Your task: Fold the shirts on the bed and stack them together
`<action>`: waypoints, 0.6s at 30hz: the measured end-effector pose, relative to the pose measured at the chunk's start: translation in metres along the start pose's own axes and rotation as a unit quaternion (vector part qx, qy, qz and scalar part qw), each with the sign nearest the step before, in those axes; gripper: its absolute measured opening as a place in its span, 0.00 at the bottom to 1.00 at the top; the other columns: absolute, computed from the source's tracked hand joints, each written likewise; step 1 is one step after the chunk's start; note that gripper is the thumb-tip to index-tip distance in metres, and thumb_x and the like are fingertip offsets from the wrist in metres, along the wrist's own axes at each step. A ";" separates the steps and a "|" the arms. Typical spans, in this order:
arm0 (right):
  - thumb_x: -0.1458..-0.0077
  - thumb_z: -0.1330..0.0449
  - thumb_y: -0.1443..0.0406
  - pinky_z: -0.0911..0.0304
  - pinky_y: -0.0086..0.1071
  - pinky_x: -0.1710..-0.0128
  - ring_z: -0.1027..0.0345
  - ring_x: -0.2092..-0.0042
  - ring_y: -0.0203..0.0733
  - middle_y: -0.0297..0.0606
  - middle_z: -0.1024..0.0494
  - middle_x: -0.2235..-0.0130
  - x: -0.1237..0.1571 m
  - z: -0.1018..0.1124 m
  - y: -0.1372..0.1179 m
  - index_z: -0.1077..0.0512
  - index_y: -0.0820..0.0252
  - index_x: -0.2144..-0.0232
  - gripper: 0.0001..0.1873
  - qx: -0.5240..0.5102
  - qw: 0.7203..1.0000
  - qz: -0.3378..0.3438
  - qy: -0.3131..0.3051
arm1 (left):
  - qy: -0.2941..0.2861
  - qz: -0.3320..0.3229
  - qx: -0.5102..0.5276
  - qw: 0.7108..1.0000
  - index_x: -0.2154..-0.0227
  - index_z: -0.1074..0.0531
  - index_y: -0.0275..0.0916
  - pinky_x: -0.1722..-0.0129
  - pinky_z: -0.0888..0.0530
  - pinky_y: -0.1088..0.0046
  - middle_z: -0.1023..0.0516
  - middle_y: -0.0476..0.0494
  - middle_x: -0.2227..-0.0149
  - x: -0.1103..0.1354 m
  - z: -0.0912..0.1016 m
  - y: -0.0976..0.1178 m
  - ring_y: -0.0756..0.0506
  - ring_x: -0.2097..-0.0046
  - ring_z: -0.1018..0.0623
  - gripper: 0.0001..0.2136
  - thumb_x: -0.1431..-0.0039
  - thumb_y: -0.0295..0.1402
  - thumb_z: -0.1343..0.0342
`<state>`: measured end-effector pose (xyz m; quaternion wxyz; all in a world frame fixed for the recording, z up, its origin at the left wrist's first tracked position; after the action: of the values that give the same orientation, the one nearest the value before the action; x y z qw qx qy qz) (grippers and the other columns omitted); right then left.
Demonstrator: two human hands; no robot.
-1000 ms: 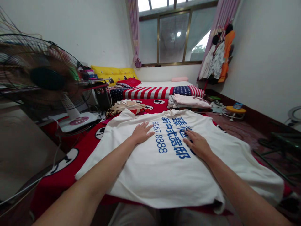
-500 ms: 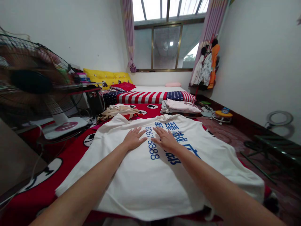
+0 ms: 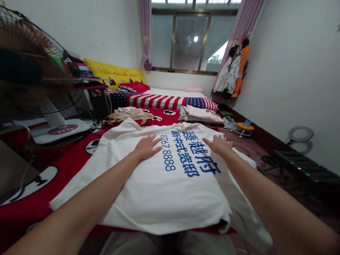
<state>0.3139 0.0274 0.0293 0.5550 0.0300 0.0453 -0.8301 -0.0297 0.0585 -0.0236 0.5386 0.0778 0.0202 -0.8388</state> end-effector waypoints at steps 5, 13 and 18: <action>0.40 0.67 0.42 0.62 0.59 0.37 0.65 0.31 0.54 0.45 0.57 0.31 0.019 -0.026 0.022 0.55 0.56 0.33 0.41 0.004 0.996 0.078 0.032 | -0.002 -0.002 0.004 1.000 0.35 0.48 0.51 0.37 0.50 0.53 0.52 0.40 0.31 0.001 -0.002 0.000 0.35 0.32 0.49 0.32 0.39 0.58 0.65; 0.43 0.56 0.41 0.52 0.60 0.43 0.45 0.38 0.63 0.57 0.39 0.38 -0.005 0.000 0.004 0.37 0.65 0.41 0.40 0.056 0.991 0.065 -0.101 | -0.029 -0.007 0.047 0.998 0.45 0.29 0.43 0.45 0.36 0.52 0.31 0.33 0.42 -0.017 0.032 0.013 0.29 0.42 0.32 0.29 0.45 0.55 0.50; 0.38 0.54 0.51 0.54 0.57 0.40 0.43 0.39 0.54 0.49 0.34 0.39 -0.016 0.011 -0.063 0.35 0.60 0.43 0.28 -0.015 0.977 0.210 0.017 | 0.011 -0.056 0.078 0.995 0.54 0.24 0.42 0.51 0.31 0.65 0.23 0.41 0.49 -0.066 0.035 0.050 0.39 0.48 0.26 0.24 0.35 0.46 0.63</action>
<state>0.2616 0.0646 0.0446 0.7165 0.0449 0.0599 -0.6936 0.0391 0.0928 0.0240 0.4830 0.1270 -0.0349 -0.8656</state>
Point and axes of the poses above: each hand's wrist, its own x-axis away from the middle knuckle, its own z-axis out of the back of the hand, y = z × x, the point moved 2 cm from there along -x, towards the middle knuckle
